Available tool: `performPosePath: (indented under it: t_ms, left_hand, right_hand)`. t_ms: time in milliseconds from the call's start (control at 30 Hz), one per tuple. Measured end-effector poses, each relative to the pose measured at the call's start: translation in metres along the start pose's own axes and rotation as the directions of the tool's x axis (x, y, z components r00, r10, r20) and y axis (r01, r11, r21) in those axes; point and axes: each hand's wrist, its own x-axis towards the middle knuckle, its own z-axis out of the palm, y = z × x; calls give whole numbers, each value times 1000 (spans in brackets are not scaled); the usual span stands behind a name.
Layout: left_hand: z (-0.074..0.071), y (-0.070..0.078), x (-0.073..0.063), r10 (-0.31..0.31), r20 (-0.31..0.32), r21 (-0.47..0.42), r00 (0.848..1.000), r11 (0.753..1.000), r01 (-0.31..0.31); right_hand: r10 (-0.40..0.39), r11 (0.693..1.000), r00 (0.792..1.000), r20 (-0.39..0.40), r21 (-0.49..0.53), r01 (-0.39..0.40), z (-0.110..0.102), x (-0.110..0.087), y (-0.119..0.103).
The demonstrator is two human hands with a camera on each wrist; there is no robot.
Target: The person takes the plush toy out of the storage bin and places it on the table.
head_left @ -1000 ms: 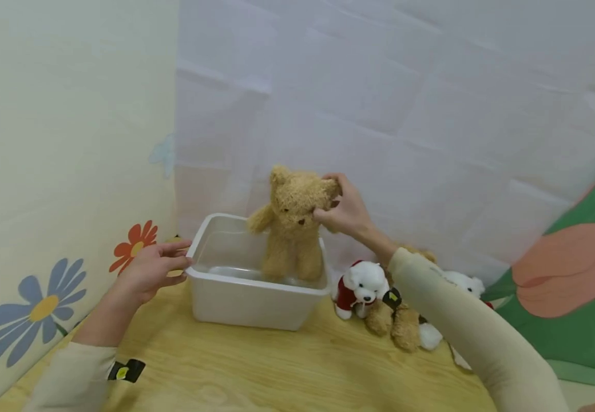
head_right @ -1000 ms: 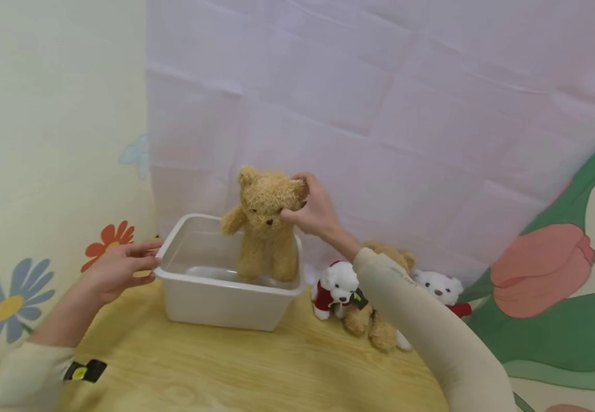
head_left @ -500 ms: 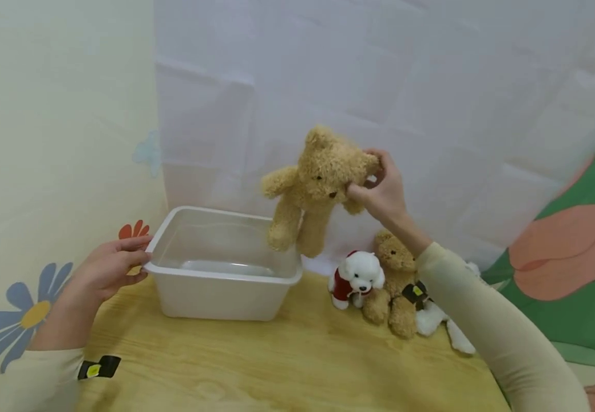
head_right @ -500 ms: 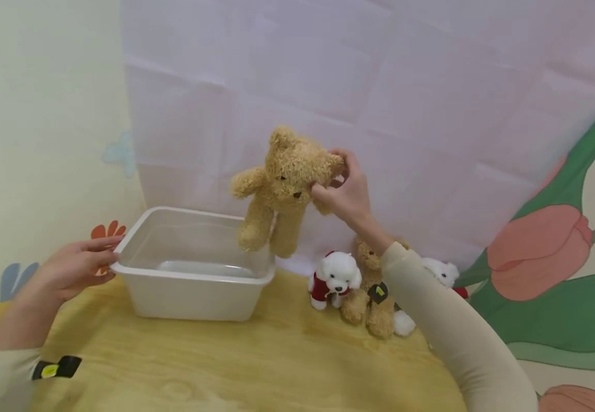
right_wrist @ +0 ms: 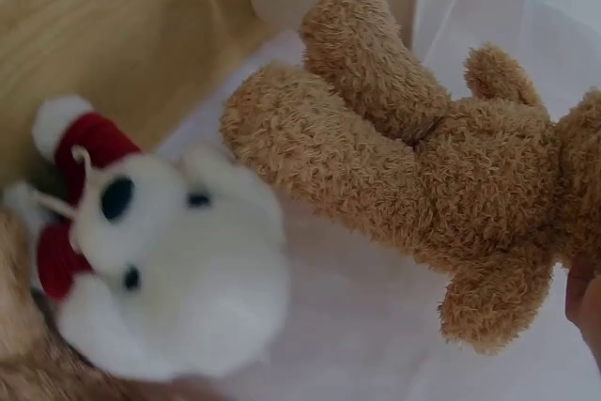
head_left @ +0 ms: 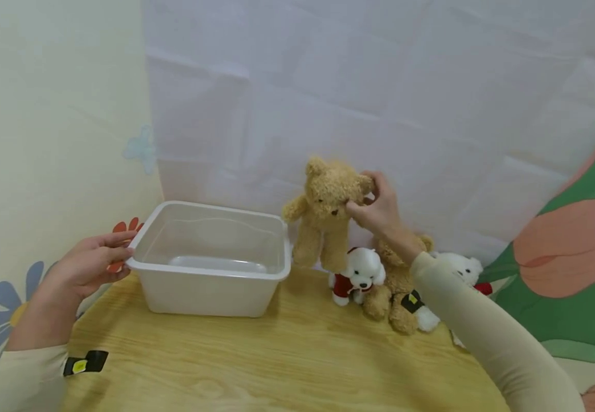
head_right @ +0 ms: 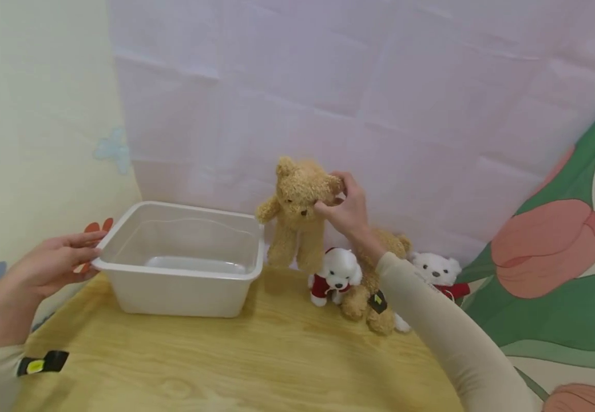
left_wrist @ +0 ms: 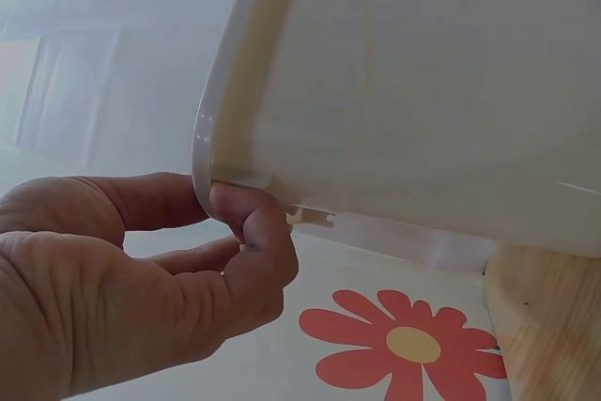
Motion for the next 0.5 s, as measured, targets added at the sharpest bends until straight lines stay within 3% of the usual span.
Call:
performPosePath:
  t_ms: [100, 200, 500]
  left_hand:
    - [2, -1, -2, -20, -19, 5, 1000, 1000, 20]
    - [3, -3, -4, -33, -25, -4, 999, 999, 33]
    - [1, -2, -11, -24, -15, 6, 1000, 1000, 24]
  right_hand:
    - [70, 996, 997, -26, 64, -69, 9, -11, 30]
    - [137, 985, 990, -17, 112, -134, 19, -27, 47]
    - [318, 942, 948, 11, 108, -317, 41, -69, 71]
